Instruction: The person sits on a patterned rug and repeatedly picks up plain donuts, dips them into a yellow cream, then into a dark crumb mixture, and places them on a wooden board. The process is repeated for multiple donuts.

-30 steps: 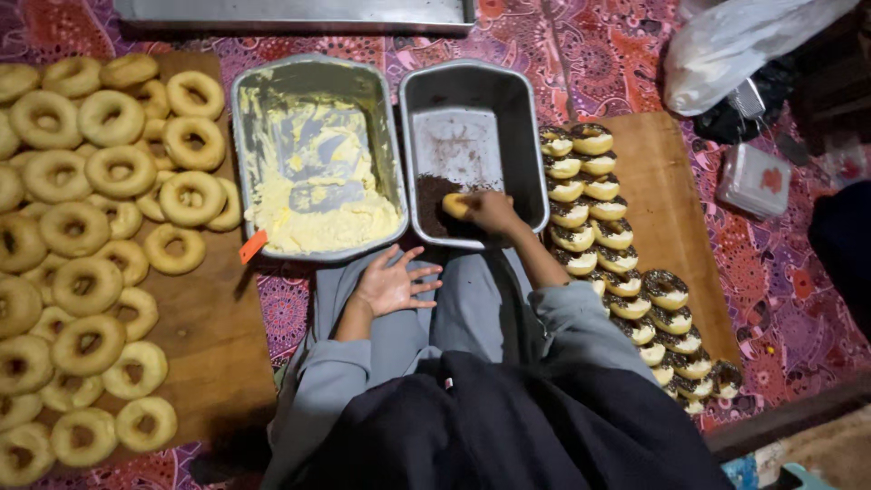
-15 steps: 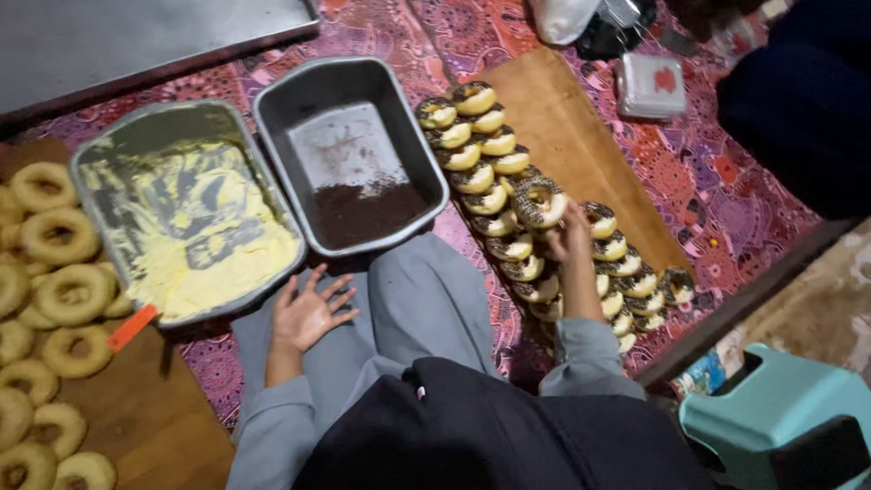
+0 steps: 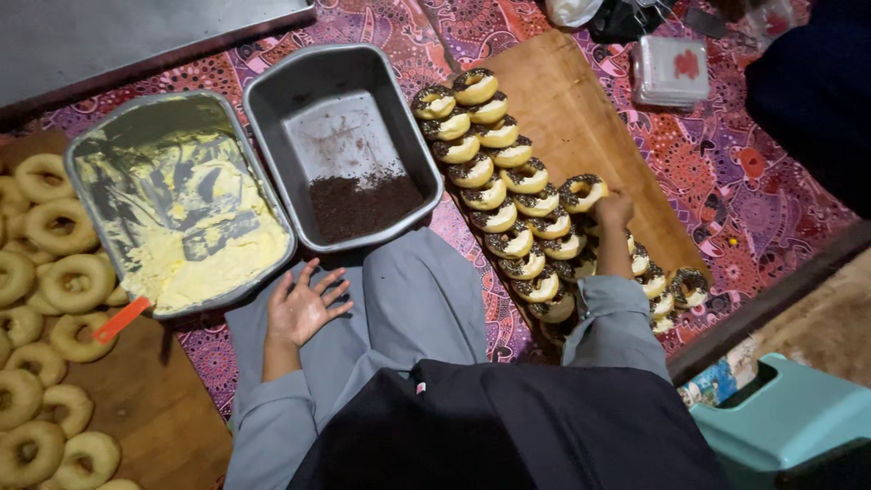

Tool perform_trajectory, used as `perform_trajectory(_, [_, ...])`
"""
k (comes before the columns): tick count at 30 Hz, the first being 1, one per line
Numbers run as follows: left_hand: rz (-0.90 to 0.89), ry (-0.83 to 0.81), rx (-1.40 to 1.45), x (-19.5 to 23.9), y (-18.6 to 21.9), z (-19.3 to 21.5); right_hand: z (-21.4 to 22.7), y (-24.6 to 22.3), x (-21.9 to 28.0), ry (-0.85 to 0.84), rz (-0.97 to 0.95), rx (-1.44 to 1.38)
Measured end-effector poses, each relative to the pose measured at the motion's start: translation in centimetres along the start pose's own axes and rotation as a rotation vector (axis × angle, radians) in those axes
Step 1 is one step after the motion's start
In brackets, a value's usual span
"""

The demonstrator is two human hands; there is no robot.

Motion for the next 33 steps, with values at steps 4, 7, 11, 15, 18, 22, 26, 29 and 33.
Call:
perform_trajectory(4, [-0.018, -0.008, -0.021, 0.0, -0.1, 0.5, 1.4, -1.0, 1.2, 0.085, 0.363, 0.399])
perform_trajectory(7, [-0.026, -0.116, 0.003, -0.5, -0.6, 0.3, 3.3, -1.1, 3.9, 0.214, 0.668, 0.243])
perform_trajectory(11, [-0.063, -0.165, -0.039, 0.4, -0.8, 2.0, 0.7, -1.3, 9.7, 0.077, 0.552, -0.025])
perform_trajectory(15, [-0.107, -0.179, -0.079, 4.2, 0.0, 5.7, -2.2, 0.4, 18.1, -0.177, 0.731, -0.151])
perform_trajectory(18, [-0.313, 0.063, -0.02, 8.4, 2.1, 11.2, -5.9, 0.7, 25.1, -0.306, 0.899, -0.212])
perform_trajectory(22, [-0.796, 0.705, -0.027, 13.1, 8.4, 19.0, -11.5, 0.3, 32.8, -0.579, 0.621, -0.382])
perform_trajectory(26, [-1.016, 1.351, -0.469, 16.2, 18.9, 23.4, -14.1, -1.2, 39.0, -0.595, 0.743, -0.333])
perform_trajectory(29, [-0.915, 1.549, -0.782, 14.1, 27.4, 23.2, -13.8, -1.5, 41.5, -0.487, 0.856, -0.216])
perform_trajectory(33, [-0.655, 1.659, -1.011, 10.1, 31.2, 20.9, -13.9, -2.6, 41.5, -0.349, 0.811, -0.148])
Point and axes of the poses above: each hand's wrist, its own x-axis away from the middle knuckle, its own z-axis out of the back of the hand, y = z × x, the point moved 3 cm from there along -x, towards the middle knuckle, and after that the axes turned 3 degrees about -z, right-handed, at the moved point
